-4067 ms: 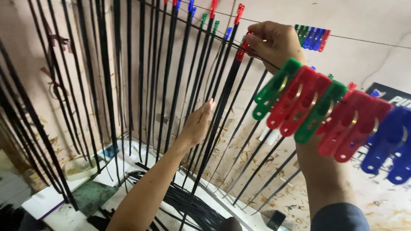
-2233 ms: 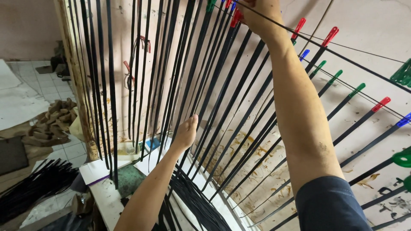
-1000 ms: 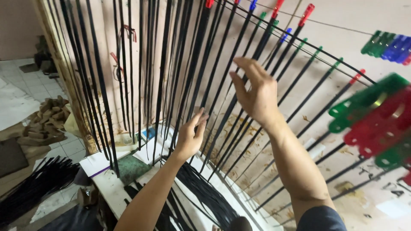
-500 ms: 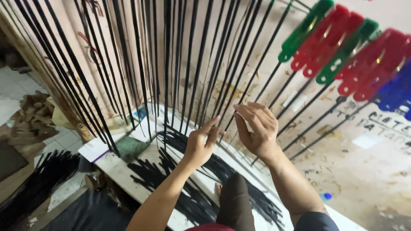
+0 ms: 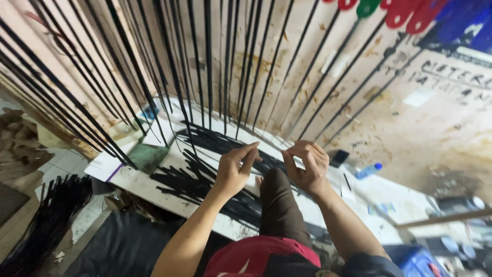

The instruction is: The person removes black leather straps from a hanging line, applies a finishing substance to the ends using a specialized container on a blue jug, and then hangs the straps back up on the line using clothespins.

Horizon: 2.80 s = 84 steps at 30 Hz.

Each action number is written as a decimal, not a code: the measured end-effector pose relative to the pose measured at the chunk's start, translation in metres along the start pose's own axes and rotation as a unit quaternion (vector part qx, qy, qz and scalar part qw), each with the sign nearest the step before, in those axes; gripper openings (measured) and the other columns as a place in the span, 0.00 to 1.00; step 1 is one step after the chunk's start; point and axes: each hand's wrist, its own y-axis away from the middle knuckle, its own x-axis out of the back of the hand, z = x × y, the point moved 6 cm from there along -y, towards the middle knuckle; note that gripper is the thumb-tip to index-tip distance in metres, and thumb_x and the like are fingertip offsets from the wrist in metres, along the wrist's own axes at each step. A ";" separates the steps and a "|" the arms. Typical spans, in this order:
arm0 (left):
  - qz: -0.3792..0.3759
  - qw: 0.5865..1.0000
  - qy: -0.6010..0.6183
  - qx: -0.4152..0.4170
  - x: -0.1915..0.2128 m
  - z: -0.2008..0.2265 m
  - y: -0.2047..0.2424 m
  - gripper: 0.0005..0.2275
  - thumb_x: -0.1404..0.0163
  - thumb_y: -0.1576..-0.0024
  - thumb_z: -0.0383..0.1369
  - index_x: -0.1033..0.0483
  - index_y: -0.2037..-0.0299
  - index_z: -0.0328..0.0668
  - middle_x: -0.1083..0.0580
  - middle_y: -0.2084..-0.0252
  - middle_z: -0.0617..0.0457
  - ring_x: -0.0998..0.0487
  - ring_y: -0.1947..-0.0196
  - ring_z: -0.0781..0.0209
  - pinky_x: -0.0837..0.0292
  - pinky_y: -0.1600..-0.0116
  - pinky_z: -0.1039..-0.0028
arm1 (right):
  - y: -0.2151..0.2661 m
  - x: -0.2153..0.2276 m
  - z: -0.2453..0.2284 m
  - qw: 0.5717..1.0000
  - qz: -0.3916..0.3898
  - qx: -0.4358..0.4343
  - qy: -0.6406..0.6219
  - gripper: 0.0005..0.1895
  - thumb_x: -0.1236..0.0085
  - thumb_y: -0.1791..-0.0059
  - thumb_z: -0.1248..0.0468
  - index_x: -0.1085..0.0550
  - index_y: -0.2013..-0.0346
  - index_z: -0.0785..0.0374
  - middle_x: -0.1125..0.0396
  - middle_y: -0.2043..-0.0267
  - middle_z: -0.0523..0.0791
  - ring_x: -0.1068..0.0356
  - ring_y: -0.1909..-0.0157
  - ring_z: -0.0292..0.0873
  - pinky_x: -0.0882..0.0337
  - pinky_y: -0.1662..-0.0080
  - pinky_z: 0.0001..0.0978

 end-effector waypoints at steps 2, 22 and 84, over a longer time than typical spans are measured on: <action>-0.016 1.000 0.013 0.006 -0.003 0.000 0.008 0.09 0.48 0.37 0.27 0.18 0.51 0.36 0.17 0.71 0.48 0.15 0.66 0.51 0.20 0.58 0.66 | 0.013 0.008 -0.004 1.000 -0.003 -0.015 0.007 0.05 0.35 0.52 0.73 0.24 0.71 0.68 0.30 0.76 0.46 0.29 0.79 0.49 0.23 0.63 0.45; -0.131 0.981 0.045 0.136 -0.066 -0.038 0.052 0.09 0.48 0.36 0.34 0.16 0.66 0.48 0.20 0.78 0.56 0.16 0.72 0.57 0.21 0.60 0.70 | 0.118 0.042 -0.016 0.992 -0.015 -0.101 0.067 0.05 0.37 0.51 0.72 0.25 0.71 0.66 0.31 0.78 0.47 0.30 0.79 0.47 0.29 0.71 0.38; -0.219 0.968 -0.045 0.112 -0.328 -0.180 0.328 0.10 0.51 0.36 0.37 0.20 0.51 0.46 0.19 0.72 0.47 0.17 0.63 0.43 0.20 0.58 0.56 | 0.688 0.025 0.009 0.773 -0.394 -0.483 0.116 0.14 0.40 0.53 0.64 0.22 0.54 0.67 0.27 0.56 0.56 0.30 0.47 0.62 0.28 0.51 0.56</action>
